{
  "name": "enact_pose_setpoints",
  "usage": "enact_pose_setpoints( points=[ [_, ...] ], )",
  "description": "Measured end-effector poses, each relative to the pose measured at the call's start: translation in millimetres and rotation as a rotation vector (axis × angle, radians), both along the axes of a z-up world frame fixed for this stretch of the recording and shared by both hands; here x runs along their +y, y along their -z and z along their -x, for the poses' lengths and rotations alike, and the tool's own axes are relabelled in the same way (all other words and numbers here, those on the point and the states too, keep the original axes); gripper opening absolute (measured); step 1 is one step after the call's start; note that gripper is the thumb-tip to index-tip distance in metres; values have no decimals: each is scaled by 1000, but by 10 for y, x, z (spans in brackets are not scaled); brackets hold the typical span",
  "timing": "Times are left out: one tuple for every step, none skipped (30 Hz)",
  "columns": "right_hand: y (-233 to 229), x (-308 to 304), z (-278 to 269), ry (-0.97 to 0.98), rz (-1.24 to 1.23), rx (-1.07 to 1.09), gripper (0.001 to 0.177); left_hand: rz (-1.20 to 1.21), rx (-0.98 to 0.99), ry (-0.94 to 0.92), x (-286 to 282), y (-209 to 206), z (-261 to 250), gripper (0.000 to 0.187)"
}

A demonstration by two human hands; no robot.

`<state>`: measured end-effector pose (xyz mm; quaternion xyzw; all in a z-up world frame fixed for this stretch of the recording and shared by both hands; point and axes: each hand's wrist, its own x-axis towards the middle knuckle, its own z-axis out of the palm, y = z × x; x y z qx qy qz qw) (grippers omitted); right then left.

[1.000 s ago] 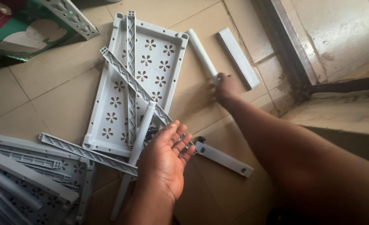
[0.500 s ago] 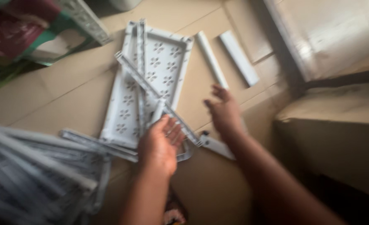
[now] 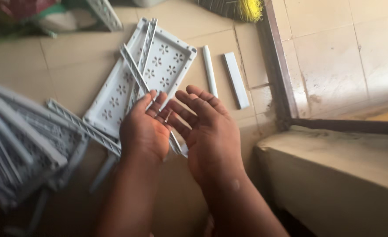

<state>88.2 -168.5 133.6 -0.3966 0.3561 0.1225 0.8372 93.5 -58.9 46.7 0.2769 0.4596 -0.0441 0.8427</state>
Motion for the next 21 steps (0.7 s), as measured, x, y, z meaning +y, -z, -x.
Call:
enact_pose_setpoints(
  points=[
    [-103,-62,26,5,-10,-9,40,-7,11,-18,-68,-59,24,40],
    [-206,-128,86,-5,-19,29,41,-14,21,-36,-128,-119,57,40],
    [-305,-183,178,-6,-29,65,42,-24,29,-45,-184,-172,77,40],
    [-372,-236,236,-8,-40,100,43,-18,15,-32,-246,-207,69,40],
    [-417,-274,306,1,-58,114,44,-20,22,-22,-277,-243,122,40],
    [-446,-310,378,9,-74,128,46,-22,29,-13,-308,-266,191,40],
    [-452,-333,436,26,-93,136,50,-33,29,-12,-331,-272,247,40],
    [-448,-344,502,29,-126,117,53,-45,29,-11,-346,-261,294,40],
    [-422,-354,545,40,-151,84,55,-48,17,-1,-371,-220,296,40],
    [-378,-361,577,52,-175,52,58,-62,28,13,-371,-169,311,39],
    [-328,-366,625,49,-170,67,61,-71,46,25,-366,-101,353,39],
    [-266,-351,666,46,-165,82,64,-80,64,36,-346,-17,393,39],
    [-194,-314,684,54,-163,93,67,-93,66,62,-304,84,403,38],
    [-116,-271,697,61,-154,94,68,-105,68,88,-258,198,410,38],
    [-48,-228,748,68,-146,102,69,-118,77,113,-216,314,478,37],
    [15,-191,812,75,-138,111,70,-109,73,128,-164,453,491,35],
    [61,-142,903,61,-123,113,71,-107,81,133,-83,595,500,34],
    [103,-85,990,46,-109,115,72,-106,90,139,-25,734,569,32],
    [173,11,994,31,-111,91,73,-130,118,205,60,874,572,31],
    [219,72,1029,26,-91,109,74,-155,147,271,135,1009,584,29],
    [246,100,1127,21,-77,132,77,-186,181,336,232,1126,645,28]
  ],
)
